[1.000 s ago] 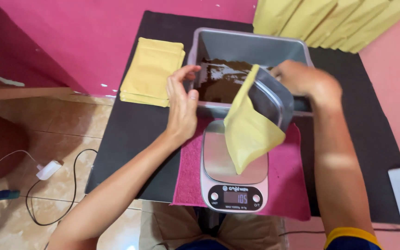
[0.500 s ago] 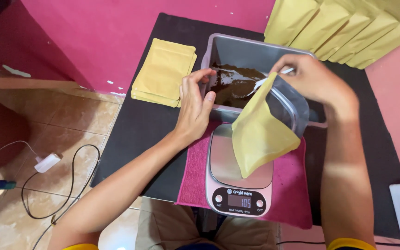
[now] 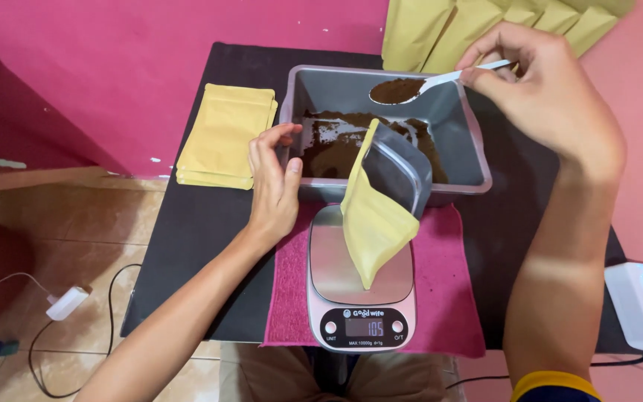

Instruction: Filling a coffee bag with ground coffee using a spoon and weighing it on a digital scale.

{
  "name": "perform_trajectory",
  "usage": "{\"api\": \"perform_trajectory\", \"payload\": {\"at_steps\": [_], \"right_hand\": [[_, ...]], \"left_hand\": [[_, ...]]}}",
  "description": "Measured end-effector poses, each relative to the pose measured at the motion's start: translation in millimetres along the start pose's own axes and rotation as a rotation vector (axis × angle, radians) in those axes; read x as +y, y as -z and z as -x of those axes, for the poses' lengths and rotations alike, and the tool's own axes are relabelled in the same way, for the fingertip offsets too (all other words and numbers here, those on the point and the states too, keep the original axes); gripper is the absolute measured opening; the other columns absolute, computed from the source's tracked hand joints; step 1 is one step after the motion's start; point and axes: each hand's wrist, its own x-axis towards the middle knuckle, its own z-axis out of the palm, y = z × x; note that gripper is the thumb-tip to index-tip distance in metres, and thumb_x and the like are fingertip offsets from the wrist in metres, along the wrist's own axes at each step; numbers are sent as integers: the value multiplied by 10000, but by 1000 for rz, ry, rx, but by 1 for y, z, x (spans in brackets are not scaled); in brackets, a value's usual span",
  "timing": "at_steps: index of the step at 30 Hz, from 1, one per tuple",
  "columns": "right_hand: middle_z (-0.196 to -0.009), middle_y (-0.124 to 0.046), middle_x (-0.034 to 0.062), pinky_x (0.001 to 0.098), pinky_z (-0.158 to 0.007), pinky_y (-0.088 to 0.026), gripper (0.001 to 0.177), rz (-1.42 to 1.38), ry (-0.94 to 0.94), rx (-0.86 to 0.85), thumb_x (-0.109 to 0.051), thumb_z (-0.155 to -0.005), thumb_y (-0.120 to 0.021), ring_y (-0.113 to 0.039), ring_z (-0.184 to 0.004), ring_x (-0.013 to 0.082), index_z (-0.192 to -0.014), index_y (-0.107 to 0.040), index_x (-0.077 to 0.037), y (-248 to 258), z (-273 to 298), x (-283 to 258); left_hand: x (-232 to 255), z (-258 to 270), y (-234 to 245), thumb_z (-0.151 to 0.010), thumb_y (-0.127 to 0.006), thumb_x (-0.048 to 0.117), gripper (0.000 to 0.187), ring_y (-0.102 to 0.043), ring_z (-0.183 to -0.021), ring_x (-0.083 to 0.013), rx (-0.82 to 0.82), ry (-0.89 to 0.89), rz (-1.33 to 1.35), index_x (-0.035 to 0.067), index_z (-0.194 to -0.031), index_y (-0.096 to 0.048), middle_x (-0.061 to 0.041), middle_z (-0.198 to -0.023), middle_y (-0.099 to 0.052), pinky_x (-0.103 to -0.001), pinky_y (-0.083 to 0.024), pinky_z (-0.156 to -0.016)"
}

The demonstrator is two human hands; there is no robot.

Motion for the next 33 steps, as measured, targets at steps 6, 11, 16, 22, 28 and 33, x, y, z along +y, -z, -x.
{"api": "perform_trajectory", "payload": {"at_steps": [6, 11, 16, 22, 28, 33], "right_hand": [[-1036, -646, -18, 218, -732, -369, 100, 48, 34, 60, 10, -1098, -654, -471, -828, 59, -1095, -623, -85, 7, 10, -9], [-1116, -679, 82, 237, -807, -418, 78, 66, 166, 104, 75, -1170, -646, -572, -939, 112, -1151, -618, 5, 13, 21, -12], [-1152, -653, 75, 245, -838, -405, 116, 77, 156, 159, 98, -1143, -643, -535, -978, 118, -1173, -626, -13, 18, 34, -19], [-1165, -639, 103, 273, -855, -346, 98, 121, 170, 179, 127, -1216, -624, -496, -956, 152, -1225, -610, 30, 24, 60, -31], [-884, -483, 42, 269, -857, -300, 70, 170, 53, 207, 46, -1160, -611, -388, -836, 125, -1162, -641, -16, 23, 82, -52], [-904, -503, 57, 288, -867, -306, 78, 216, 77, 173, 50, -1162, -634, -392, -867, 147, -1155, -664, -21, 24, 86, -59]], "left_hand": [[0, 0, 1, -1096, -280, 456, 523, -484, -1184, -262, -4, 10, -6, 55, -1388, -446, -126, -1363, -502, -408, -378, -1084], [2, -1, 2, -1096, -286, 454, 523, -481, -1198, -266, -9, 13, -3, 52, -1391, -444, -132, -1363, -501, -410, -380, -1089], [2, 0, 2, -1096, -288, 451, 514, -478, -1184, -259, -17, 18, -6, 57, -1389, -444, -121, -1365, -506, -404, -369, -1084], [2, -1, 2, -1096, -288, 449, 519, -478, -1197, -262, -19, 19, -10, 52, -1388, -450, -130, -1365, -496, -405, -366, -1091], [3, -1, 2, -1094, -285, 460, 523, -478, -1182, -256, -25, 24, -12, 58, -1386, -448, -121, -1368, -502, -406, -362, -1088], [3, -1, 2, -1094, -283, 465, 524, -470, -1182, -257, -31, 24, -17, 59, -1385, -445, -122, -1372, -507, -406, -361, -1085]]}}
